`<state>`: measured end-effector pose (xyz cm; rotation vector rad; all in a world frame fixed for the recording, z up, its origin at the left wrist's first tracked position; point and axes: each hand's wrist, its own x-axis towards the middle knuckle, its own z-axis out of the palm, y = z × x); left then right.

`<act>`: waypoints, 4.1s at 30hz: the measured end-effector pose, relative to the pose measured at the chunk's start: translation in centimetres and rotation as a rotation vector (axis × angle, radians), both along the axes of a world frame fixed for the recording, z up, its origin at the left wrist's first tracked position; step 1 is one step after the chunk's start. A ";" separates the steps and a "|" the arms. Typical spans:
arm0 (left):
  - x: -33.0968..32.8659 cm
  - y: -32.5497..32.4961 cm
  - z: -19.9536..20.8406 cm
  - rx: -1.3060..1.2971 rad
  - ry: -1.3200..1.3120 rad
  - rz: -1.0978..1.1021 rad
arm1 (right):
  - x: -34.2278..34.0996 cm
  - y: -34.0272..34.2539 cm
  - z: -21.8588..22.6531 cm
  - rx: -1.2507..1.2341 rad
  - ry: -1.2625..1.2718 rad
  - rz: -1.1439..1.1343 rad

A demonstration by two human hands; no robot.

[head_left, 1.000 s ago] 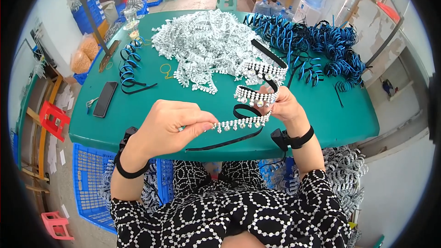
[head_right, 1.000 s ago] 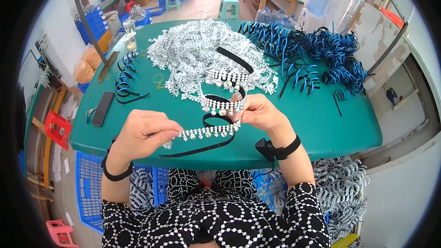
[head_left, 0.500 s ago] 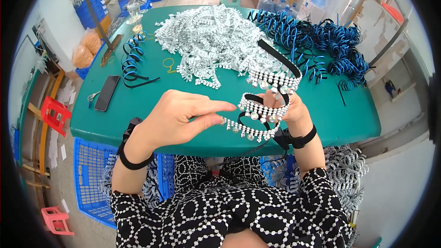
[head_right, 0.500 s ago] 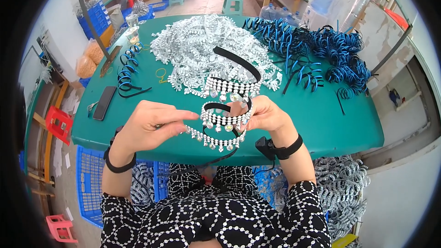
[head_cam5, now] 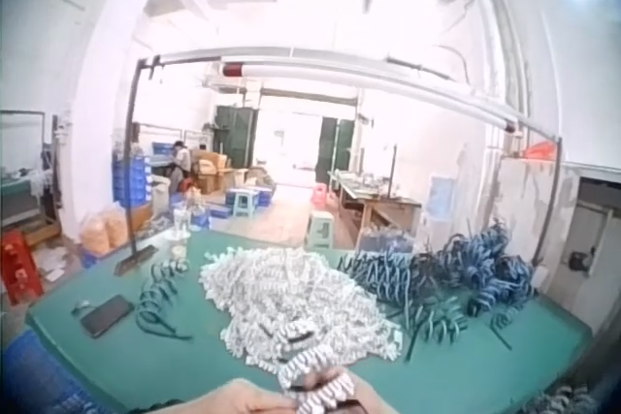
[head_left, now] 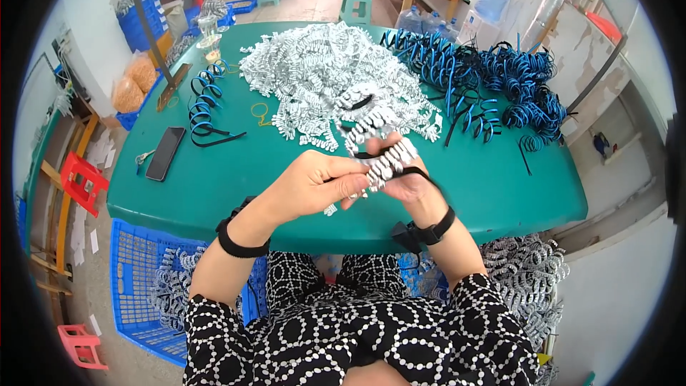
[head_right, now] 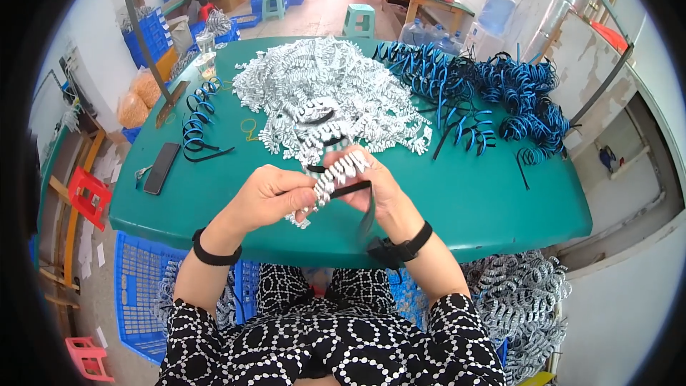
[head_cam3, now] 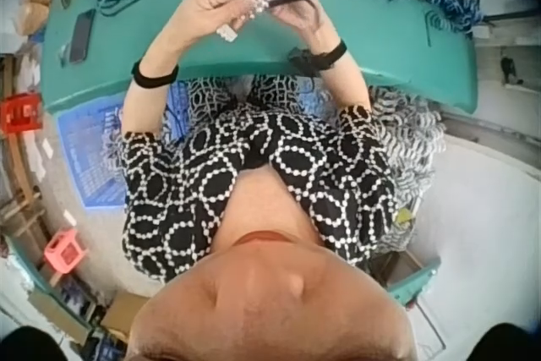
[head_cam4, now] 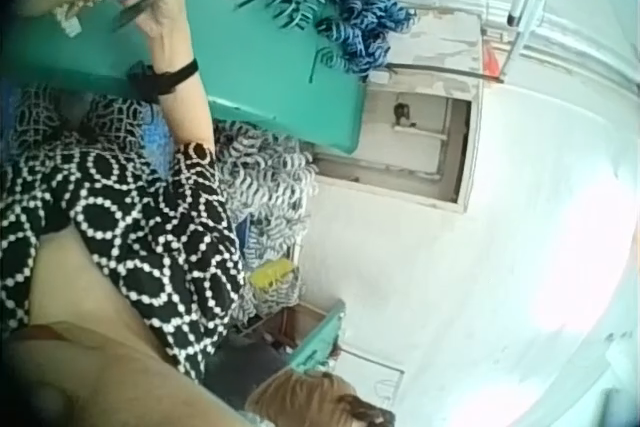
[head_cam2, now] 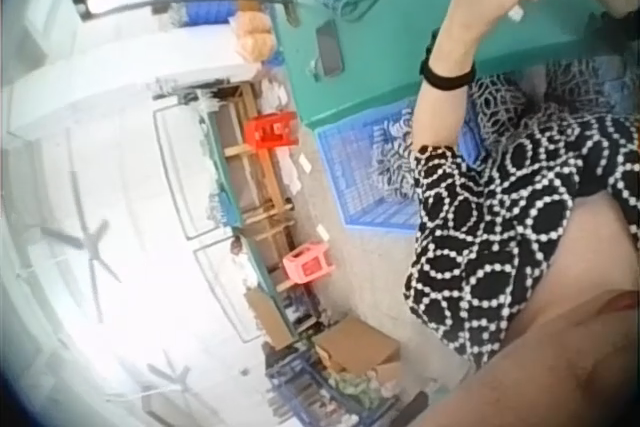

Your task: Manually weaving or attaching decorative pearl strands to black spiral shoe components.

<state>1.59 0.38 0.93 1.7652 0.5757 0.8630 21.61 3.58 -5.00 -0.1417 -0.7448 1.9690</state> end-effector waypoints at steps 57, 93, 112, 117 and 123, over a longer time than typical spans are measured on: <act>-4.6 -1.5 0.4 0.550 0.403 0.260 | 3.0 -5.7 7.9 1.459 -1.341 -0.253; -0.7 -0.6 -1.2 -0.069 0.278 0.299 | 0.8 -3.9 6.6 0.892 -1.269 -0.337; -3.8 -3.3 -1.1 0.140 0.431 0.255 | 2.9 -3.9 6.3 1.007 -1.332 -0.227; -3.9 -3.6 -1.1 0.381 0.421 0.349 | 4.0 -3.9 5.4 0.904 -1.201 -0.197; -3.9 -3.3 -0.2 0.391 0.345 0.415 | 4.3 -3.8 4.7 0.874 -1.203 -0.121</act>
